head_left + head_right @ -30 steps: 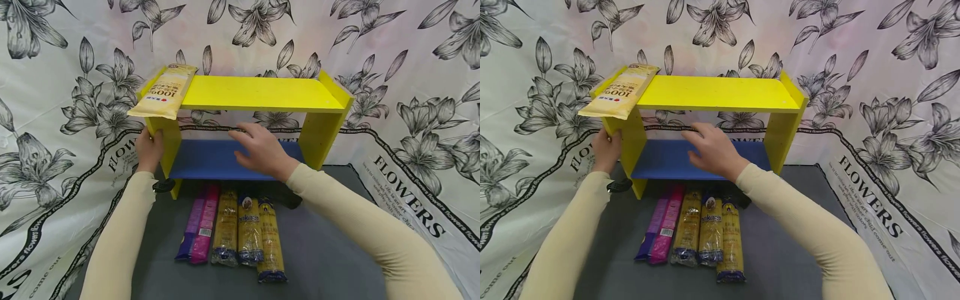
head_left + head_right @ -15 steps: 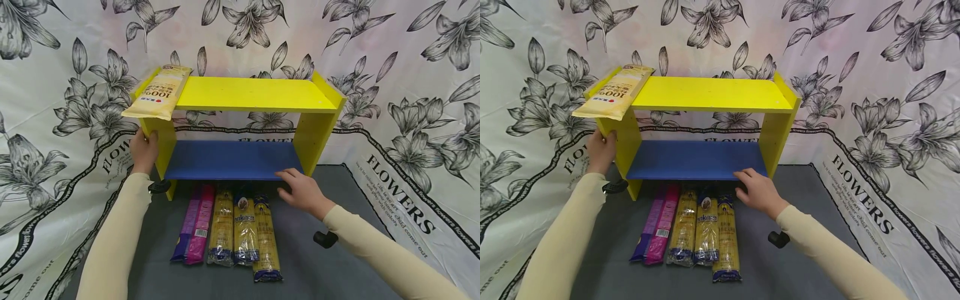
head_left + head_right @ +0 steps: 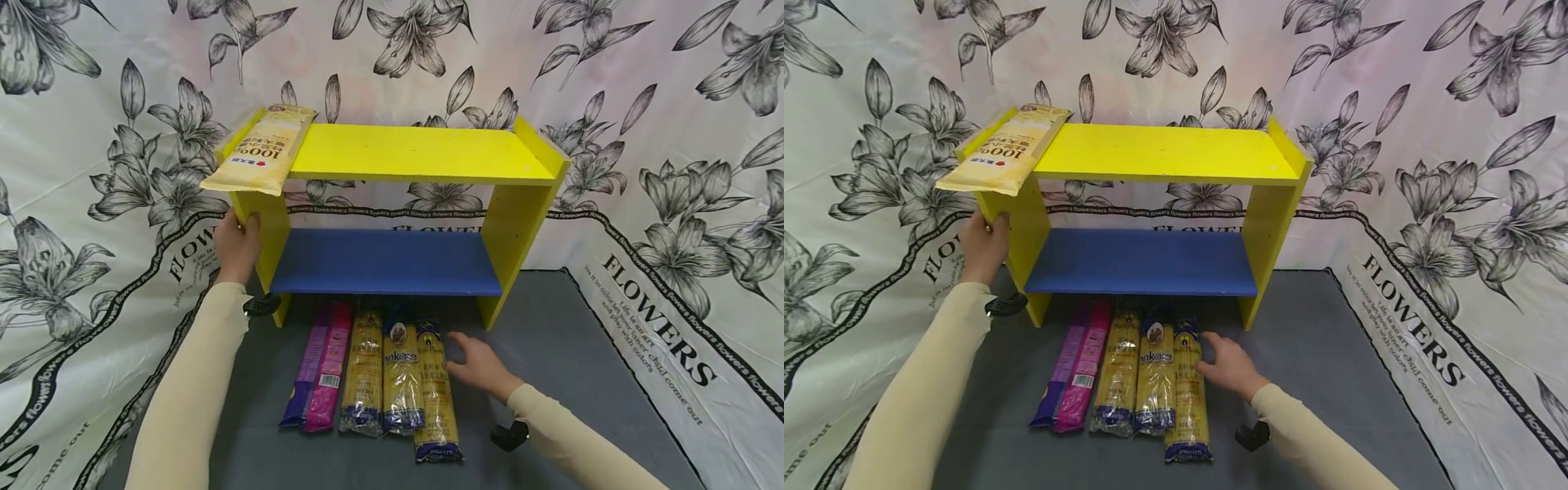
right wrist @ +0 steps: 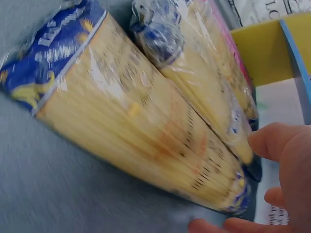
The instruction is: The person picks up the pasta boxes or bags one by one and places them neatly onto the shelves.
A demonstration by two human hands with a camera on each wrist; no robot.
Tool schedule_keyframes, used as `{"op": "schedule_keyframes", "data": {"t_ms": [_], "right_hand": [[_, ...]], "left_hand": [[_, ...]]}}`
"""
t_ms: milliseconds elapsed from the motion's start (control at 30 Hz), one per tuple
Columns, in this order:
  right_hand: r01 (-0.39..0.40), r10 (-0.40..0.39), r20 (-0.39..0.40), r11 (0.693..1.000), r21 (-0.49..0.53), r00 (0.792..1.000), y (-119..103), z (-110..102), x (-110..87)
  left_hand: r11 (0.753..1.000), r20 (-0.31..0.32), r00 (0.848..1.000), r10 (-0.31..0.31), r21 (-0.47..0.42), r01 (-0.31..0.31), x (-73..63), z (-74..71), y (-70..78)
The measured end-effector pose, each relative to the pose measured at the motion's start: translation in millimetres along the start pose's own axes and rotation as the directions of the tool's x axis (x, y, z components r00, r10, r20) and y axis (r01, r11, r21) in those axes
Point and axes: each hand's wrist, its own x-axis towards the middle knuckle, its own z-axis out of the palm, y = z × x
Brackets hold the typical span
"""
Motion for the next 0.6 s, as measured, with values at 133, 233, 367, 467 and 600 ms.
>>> {"op": "schedule_keyframes", "data": {"t_ms": [133, 233, 367, 467, 600], "right_hand": [[-0.081, 0.077, 0.05, 0.993, 0.089, 0.996, 1, 21, -2.2], [-0.121, 0.115, 0.054, 0.986, 0.118, 0.992, 3, 30, -2.8], [-0.133, 0.127, 0.056, 0.982, 0.131, 0.99, 4, 40, -2.5], [-0.117, 0.112, 0.054, 0.988, 0.105, 0.992, 2, 47, -0.4], [-0.084, 0.083, 0.039, 0.996, 0.034, 0.996, -3, 53, 1.0]], "left_hand": [[1.0, -0.007, 1.0, 0.013, -0.011, -0.013, 0.1, -0.2, 2.2], [1.0, -0.007, 1.0, 0.009, -0.015, -0.009, -0.7, -0.6, 3.4], [1.0, 0.002, 1.0, 0.0, -0.013, 0.0, -1.6, -0.2, 2.8], [1.0, 0.002, 1.0, -0.006, -0.015, 0.006, -2.0, -0.3, 2.2], [1.0, 0.004, 1.0, -0.017, -0.017, 0.017, -2.3, -0.2, 1.9]]}}
